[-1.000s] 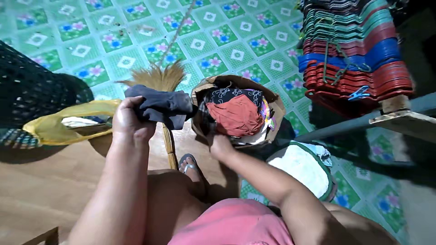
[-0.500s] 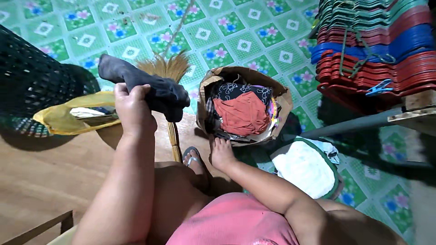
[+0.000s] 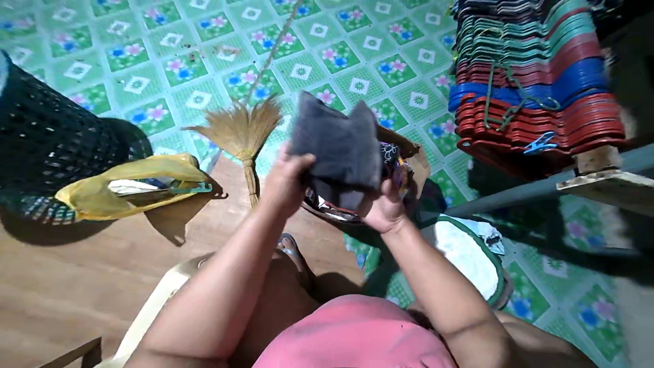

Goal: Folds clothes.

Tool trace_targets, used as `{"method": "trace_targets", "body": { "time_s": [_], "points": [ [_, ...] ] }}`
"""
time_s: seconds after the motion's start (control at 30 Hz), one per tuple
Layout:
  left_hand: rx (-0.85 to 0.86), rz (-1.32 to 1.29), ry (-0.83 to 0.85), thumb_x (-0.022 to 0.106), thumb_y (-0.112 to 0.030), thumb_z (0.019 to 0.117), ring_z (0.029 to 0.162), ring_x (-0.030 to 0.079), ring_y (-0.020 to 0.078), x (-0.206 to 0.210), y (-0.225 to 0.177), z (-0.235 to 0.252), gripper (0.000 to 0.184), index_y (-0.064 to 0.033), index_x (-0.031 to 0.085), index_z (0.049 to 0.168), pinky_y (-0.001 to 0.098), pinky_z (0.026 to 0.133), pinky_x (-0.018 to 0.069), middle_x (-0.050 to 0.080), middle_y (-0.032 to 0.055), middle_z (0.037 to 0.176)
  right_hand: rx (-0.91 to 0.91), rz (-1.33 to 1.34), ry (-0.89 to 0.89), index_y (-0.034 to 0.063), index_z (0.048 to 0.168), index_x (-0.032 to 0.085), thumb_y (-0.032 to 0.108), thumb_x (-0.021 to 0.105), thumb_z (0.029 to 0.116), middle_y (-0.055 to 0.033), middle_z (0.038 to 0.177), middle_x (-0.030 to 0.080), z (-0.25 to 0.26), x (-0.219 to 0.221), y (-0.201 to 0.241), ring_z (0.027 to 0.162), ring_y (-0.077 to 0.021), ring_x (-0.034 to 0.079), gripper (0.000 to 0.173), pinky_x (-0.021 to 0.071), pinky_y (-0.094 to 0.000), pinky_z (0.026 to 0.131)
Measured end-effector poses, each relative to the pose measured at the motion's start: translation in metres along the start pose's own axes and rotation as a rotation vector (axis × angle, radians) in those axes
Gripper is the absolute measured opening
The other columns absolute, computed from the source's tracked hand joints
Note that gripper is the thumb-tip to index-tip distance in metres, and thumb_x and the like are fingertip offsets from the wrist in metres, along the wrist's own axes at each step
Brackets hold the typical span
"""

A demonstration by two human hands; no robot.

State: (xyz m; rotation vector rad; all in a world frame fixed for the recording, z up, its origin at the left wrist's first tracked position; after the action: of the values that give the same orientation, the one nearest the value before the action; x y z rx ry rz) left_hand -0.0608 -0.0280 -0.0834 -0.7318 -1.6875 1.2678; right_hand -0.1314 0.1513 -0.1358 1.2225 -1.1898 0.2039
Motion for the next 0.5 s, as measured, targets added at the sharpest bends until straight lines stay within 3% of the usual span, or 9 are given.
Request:
{"method": "trace_targets", "body": {
  "time_s": [0.03, 0.07, 0.1, 0.17, 0.23, 0.27, 0.3, 0.37, 0.5],
  "points": [
    [-0.043, 0.104, 0.053, 0.061, -0.021, 0.0986, 0.096, 0.071, 0.0172, 0.014, 0.014, -0.002, 0.041, -0.0181, 0.048, 0.137, 0.041, 0.081, 0.0613, 0.07, 0.0044, 0.113, -0.034, -0.035, -0.144, 0.0211, 0.124, 0.063, 0.055, 0.076, 0.0841, -0.003, 0.112, 0.073, -0.008, 0.003, 0.022, 0.104, -0.0205, 0.071, 0.054, 0.0614, -0.0459, 0.087],
    [-0.084, 0.191, 0.124, 0.065, -0.02, 0.0986, 0.097, 0.071, 0.0192, 0.028, 0.029, -0.005, 0.042, -0.0148, 0.048, 0.137, 0.0428, 0.083, 0.0614, 0.071, 0.0066, 0.114, -0.032, -0.11, -0.353, 0.0153, 0.123, 0.061, 0.033, 0.068, 0.0938, -0.006, 0.108, 0.072, -0.018, 0.003, 0.042, 0.098, -0.021, 0.071, 0.035, 0.0614, -0.0459, 0.083],
    [-0.124, 0.278, 0.229, 0.068, -0.021, 0.0983, 0.102, 0.071, 0.0205, 0.039, 0.043, -0.008, 0.046, -0.0109, 0.049, 0.139, 0.0439, 0.088, 0.061, 0.071, 0.0087, 0.117, -0.016, -0.232, -0.543, 0.0092, 0.122, 0.061, 0.014, 0.067, 0.0923, -0.0095, 0.104, 0.072, -0.028, -0.001, 0.059, 0.092, -0.022, 0.071, 0.031, 0.0616, -0.0458, 0.077],
    [-0.152, 0.593, 0.594, 0.072, -0.024, 0.0955, 0.111, 0.069, 0.0224, 0.05, 0.061, -0.015, 0.045, -0.0002, 0.058, 0.131, 0.0454, 0.102, 0.056, 0.07, 0.0136, 0.121, 0.053, -0.54, -0.685, 0.0027, 0.127, 0.057, -0.002, 0.07, 0.0856, -0.0131, 0.103, 0.072, -0.058, -0.019, 0.089, 0.088, -0.0216, 0.072, 0.044, 0.0625, -0.0421, 0.075],
    [-0.188, 1.066, 1.027, 0.073, -0.034, 0.0954, 0.119, 0.064, 0.033, 0.048, 0.066, -0.013, 0.043, -0.0048, 0.068, 0.127, 0.0601, 0.107, 0.0458, 0.068, 0.0175, 0.126, 0.169, -0.883, -0.717, -0.0007, 0.134, 0.053, -0.007, 0.078, 0.0767, -0.0146, 0.11, 0.07, -0.102, -0.031, 0.115, 0.093, -0.0203, 0.072, 0.062, 0.0636, -0.0385, 0.078],
    [-0.221, 1.243, 1.1, 0.073, -0.035, 0.0952, 0.119, 0.064, 0.0377, 0.04, 0.067, -0.005, 0.042, -0.008, 0.069, 0.127, 0.0667, 0.103, 0.0453, 0.068, 0.0184, 0.125, 0.243, -1.036, -0.718, 0.0015, 0.14, 0.049, -0.005, 0.082, 0.0726, -0.0145, 0.118, 0.068, -0.126, -0.035, 0.124, 0.1, -0.0201, 0.071, 0.075, 0.0637, -0.0391, 0.083],
    [-0.224, 1.362, 1.059, 0.072, -0.034, 0.0949, 0.117, 0.064, 0.0407, 0.028, 0.066, 0.011, 0.04, -0.0089, 0.07, 0.125, 0.07, 0.099, 0.0461, 0.069, 0.0194, 0.123, 0.313, -1.156, -0.719, 0.0063, 0.147, 0.045, -0.002, 0.084, 0.0699, -0.0142, 0.125, 0.067, -0.15, -0.038, 0.128, 0.108, -0.0211, 0.07, 0.087, 0.0623, -0.042, 0.089],
    [-0.159, 1.463, 0.79, 0.071, -0.024, 0.0953, 0.116, 0.063, 0.043, 0.001, 0.064, 0.055, 0.031, -0.0069, 0.072, 0.12, 0.0697, 0.097, 0.0476, 0.067, 0.0216, 0.123, 0.381, -1.26, -0.734, 0.0129, 0.154, 0.04, 0.0, 0.086, 0.0683, -0.0163, 0.133, 0.064, -0.187, -0.047, 0.124, 0.117, -0.0258, 0.066, 0.098, 0.0577, -0.0497, 0.097],
    [-0.024, 1.525, 0.272, 0.067, -0.021, 0.0969, 0.125, 0.058, 0.0434, -0.043, 0.074, 0.135, 0.02, -0.0086, 0.074, 0.111, 0.067, 0.098, 0.0502, 0.061, 0.0191, 0.135, 0.352, -1.22, -0.764, 0.0129, 0.153, 0.043, -0.003, 0.084, 0.0687, -0.0134, 0.132, 0.065, -0.204, -0.062, 0.103, 0.117, -0.0213, 0.067, 0.095, 0.0583, -0.0444, 0.098]
  ]
}}
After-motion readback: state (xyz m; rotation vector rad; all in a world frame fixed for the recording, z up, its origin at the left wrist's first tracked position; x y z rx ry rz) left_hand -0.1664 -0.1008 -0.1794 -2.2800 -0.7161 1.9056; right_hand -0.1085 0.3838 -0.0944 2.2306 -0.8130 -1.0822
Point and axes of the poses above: each hand's wrist, its own z-axis towards the middle knuckle, its own x-axis out of the palm, y = z × x, the point moved 4 cm from there along z, towards the middle knuckle
